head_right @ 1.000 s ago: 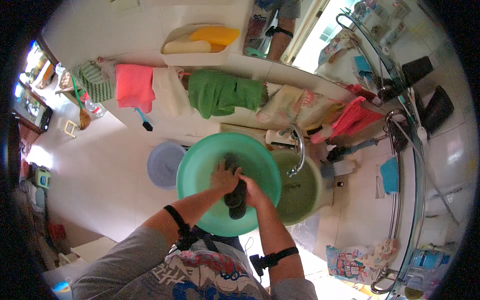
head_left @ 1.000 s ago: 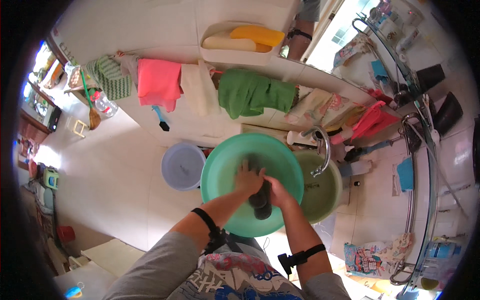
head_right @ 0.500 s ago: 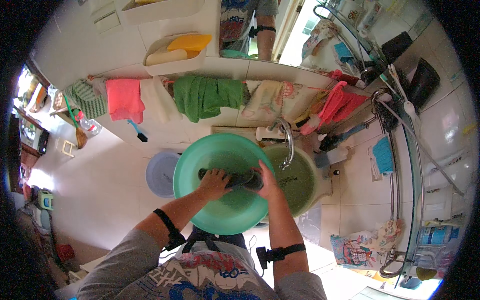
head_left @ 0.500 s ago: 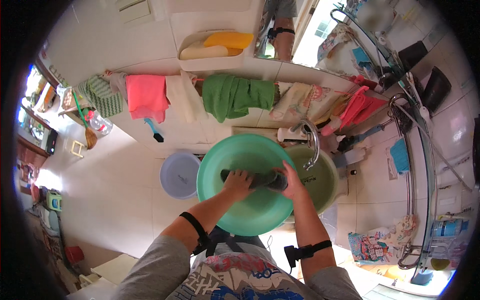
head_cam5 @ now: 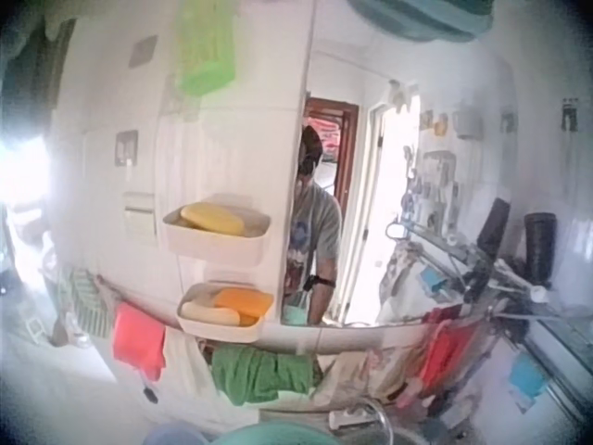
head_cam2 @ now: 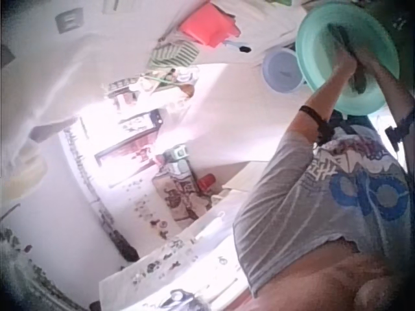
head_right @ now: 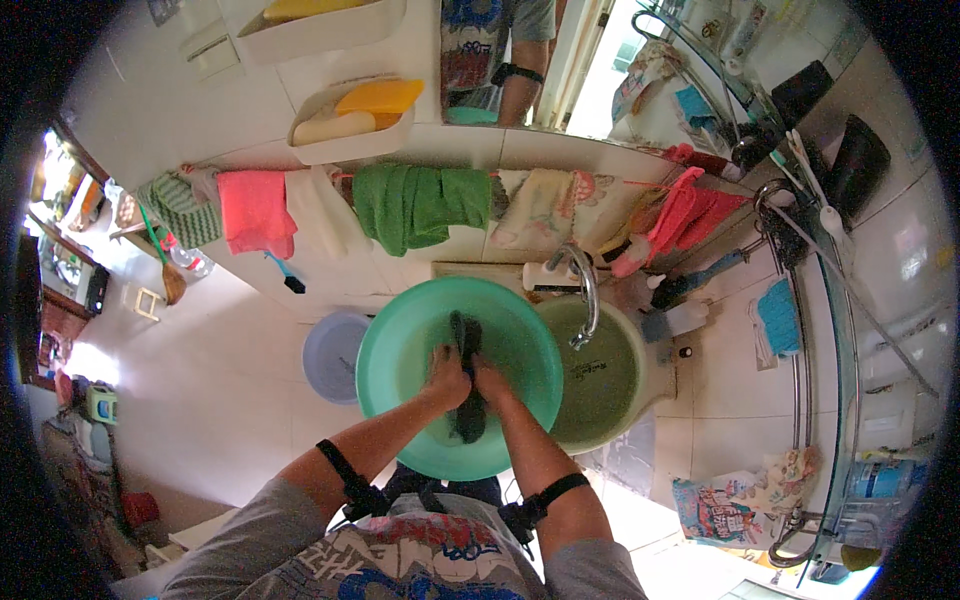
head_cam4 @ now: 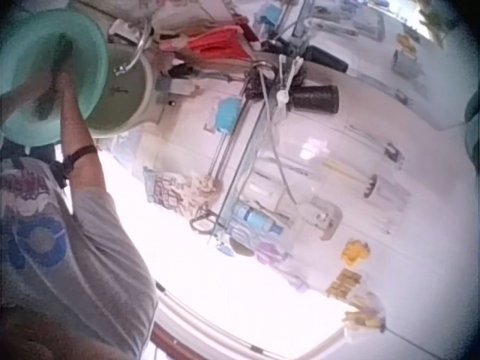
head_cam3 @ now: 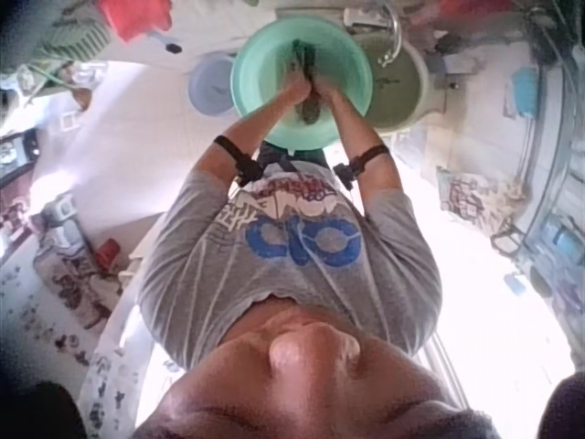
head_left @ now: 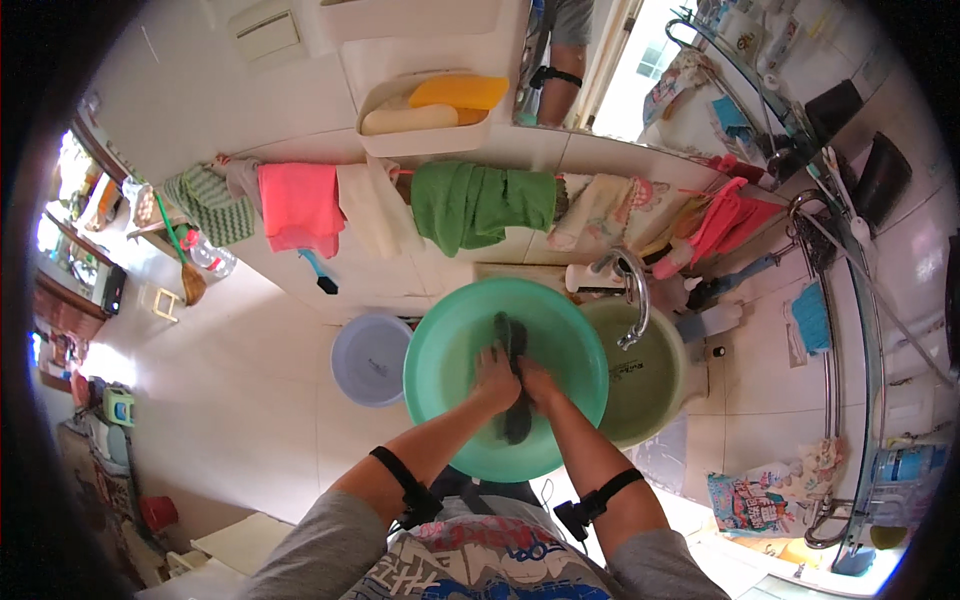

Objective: Hand washing clothes and a slipper in a basin at a bathroom sink.

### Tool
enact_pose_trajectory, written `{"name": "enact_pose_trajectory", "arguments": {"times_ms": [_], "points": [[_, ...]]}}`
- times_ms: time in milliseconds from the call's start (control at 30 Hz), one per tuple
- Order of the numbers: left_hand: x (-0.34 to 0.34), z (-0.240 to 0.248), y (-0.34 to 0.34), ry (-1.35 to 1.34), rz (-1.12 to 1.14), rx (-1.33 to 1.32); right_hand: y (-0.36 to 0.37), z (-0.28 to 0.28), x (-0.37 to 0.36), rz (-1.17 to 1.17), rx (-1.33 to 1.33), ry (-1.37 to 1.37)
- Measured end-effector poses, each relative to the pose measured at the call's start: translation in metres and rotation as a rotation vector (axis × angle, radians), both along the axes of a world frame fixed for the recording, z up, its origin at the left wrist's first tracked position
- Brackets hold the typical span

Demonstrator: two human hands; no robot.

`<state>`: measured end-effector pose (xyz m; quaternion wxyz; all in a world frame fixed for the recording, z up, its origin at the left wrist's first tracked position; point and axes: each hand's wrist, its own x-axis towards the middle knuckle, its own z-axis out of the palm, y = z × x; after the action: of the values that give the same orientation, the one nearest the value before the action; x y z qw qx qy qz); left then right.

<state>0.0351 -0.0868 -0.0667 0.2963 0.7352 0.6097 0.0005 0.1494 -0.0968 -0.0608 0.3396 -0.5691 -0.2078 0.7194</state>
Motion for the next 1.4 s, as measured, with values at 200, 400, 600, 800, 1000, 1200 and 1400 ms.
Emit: {"name": "enact_pose_trajectory", "arguments": {"times_ms": [200,400,600,800,1000,1200,1400], "points": [[0.004,0.005,-0.004,-0.383,0.142,0.13,0.001,0.009,0.005,0.029,-0.118,0.333],[0.001,0.014,0.002,-0.459,0.265,0.004,-0.005,0.034,0.005,0.049,-0.156,0.538],[0.01,0.029,-0.007,-0.196,0.102,0.19,-0.004,0.023,0.01,-0.098,-0.088,0.471],[0.024,0.017,-0.024,-0.254,0.027,0.26,-0.009,-0.005,0.014,-0.267,-0.069,0.531],[0.017,0.004,0.003,-0.339,0.148,0.181,-0.006,0.017,-0.011,-0.328,-0.065,0.429],[0.037,-0.026,-0.03,-0.363,-0.118,0.195,0.002,0.041,-0.001,-0.453,-0.187,0.565],[0.008,0.012,0.004,-0.286,-0.038,0.133,-0.011,0.041,-0.017,-0.365,-0.119,0.355]]}}
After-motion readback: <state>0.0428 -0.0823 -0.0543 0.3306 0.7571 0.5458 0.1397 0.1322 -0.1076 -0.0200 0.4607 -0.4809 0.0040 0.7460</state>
